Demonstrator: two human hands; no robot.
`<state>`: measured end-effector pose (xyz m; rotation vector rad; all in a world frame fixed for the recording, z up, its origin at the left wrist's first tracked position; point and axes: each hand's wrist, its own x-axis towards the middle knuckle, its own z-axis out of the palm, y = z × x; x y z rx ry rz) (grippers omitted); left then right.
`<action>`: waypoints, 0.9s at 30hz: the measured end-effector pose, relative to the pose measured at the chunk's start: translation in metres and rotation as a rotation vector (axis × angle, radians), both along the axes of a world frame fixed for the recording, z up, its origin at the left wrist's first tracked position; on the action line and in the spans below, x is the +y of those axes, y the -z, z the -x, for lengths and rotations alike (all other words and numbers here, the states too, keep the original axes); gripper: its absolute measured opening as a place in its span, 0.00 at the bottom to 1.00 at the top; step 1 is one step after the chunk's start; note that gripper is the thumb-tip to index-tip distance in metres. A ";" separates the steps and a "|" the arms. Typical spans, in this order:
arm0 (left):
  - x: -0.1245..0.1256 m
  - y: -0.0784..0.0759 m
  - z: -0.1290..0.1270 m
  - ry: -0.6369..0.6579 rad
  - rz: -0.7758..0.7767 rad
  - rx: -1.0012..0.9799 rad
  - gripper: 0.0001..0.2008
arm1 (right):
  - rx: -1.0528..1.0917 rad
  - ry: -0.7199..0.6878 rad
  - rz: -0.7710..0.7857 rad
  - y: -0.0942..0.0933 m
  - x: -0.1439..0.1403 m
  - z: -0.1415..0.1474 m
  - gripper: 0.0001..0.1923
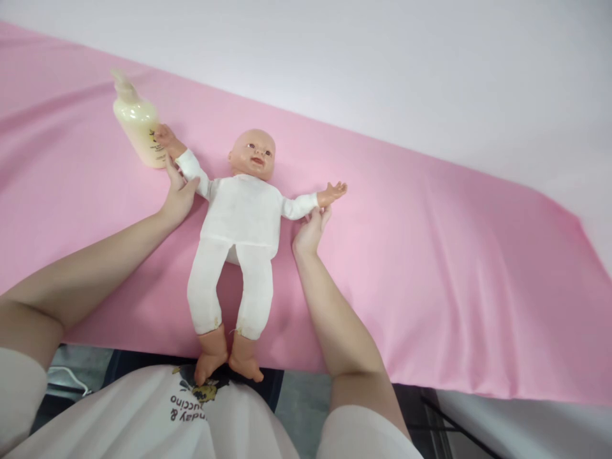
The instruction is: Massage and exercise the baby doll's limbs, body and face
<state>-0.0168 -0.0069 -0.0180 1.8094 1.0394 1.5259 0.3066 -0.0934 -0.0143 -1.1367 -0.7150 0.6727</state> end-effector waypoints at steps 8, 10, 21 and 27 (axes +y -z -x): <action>-0.007 -0.003 0.002 -0.080 -0.013 0.075 0.36 | -0.327 -0.100 -0.115 -0.007 -0.011 0.005 0.30; -0.014 -0.009 0.000 -0.072 -0.077 0.169 0.36 | -0.491 -0.120 -0.176 -0.011 -0.016 0.008 0.30; -0.040 -0.038 -0.015 0.064 -0.150 0.545 0.30 | -0.924 -0.253 -0.131 -0.019 -0.025 0.017 0.26; -0.035 -0.034 -0.011 0.042 -0.176 0.427 0.32 | -0.733 -0.254 -0.100 -0.023 -0.025 0.019 0.32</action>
